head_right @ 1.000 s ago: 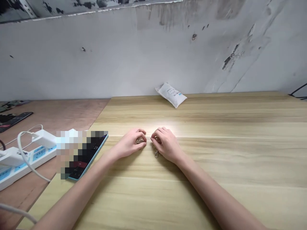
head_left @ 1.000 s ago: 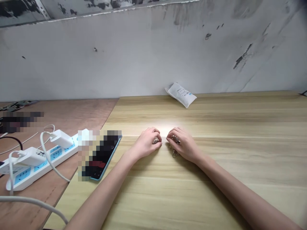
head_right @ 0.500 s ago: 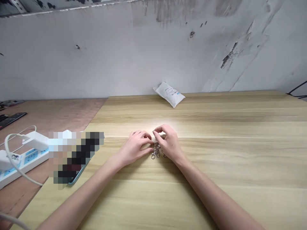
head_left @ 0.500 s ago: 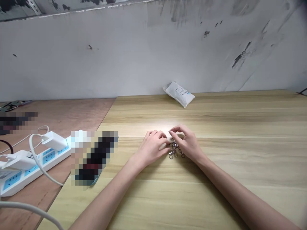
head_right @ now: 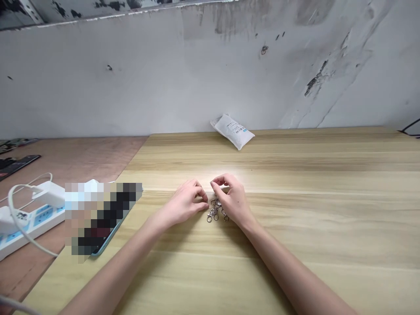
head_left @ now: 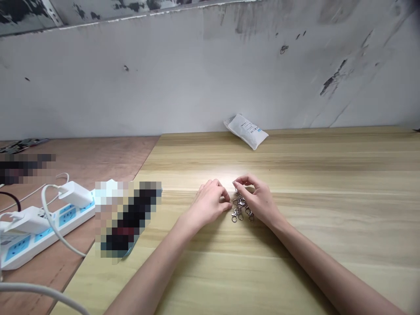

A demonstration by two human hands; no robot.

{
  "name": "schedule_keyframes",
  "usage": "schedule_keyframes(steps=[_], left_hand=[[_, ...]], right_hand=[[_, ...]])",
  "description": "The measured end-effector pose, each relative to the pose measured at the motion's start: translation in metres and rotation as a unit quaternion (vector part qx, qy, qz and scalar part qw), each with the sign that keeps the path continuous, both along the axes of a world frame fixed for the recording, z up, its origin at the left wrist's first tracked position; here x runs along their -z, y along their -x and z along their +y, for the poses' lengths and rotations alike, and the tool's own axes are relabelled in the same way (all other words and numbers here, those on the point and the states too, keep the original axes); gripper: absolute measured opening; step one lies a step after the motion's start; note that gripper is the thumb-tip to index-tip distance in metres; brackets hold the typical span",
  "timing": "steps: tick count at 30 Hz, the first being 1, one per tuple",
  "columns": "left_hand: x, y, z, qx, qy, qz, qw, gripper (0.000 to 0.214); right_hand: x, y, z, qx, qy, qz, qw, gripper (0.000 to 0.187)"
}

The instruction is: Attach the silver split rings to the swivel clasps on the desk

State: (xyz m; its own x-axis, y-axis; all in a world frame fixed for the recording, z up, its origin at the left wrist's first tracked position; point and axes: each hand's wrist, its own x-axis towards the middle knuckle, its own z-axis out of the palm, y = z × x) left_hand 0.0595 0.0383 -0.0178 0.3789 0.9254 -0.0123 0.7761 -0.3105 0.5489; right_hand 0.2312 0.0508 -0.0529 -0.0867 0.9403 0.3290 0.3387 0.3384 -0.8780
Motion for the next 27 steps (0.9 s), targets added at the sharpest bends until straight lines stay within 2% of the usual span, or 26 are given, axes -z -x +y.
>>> schedule_keyframes(steps=[8, 12, 20, 27], left_hand=[[0.007, 0.002, 0.000, -0.001, -0.004, -0.027, 1.000, 0.008], [0.010, 0.007, -0.001, 0.026, -0.034, -0.050, 0.998, 0.011], [0.006, 0.033, -0.003, 0.007, -0.062, -0.143, 0.988, 0.010], [0.019, 0.047, -0.008, -0.019, -0.061, -0.191, 0.979, 0.010]], right_hand=[[-0.001, 0.000, 0.000, 0.010, 0.006, 0.005, 1.000, 0.018], [-0.003, 0.000, -0.002, 0.022, 0.009, 0.027, 0.999, 0.021], [0.003, 0.001, -0.001, -0.022, 0.014, 0.075, 0.997, 0.023], [0.000, 0.002, -0.009, -0.060, 0.007, 0.045, 0.997, 0.023]])
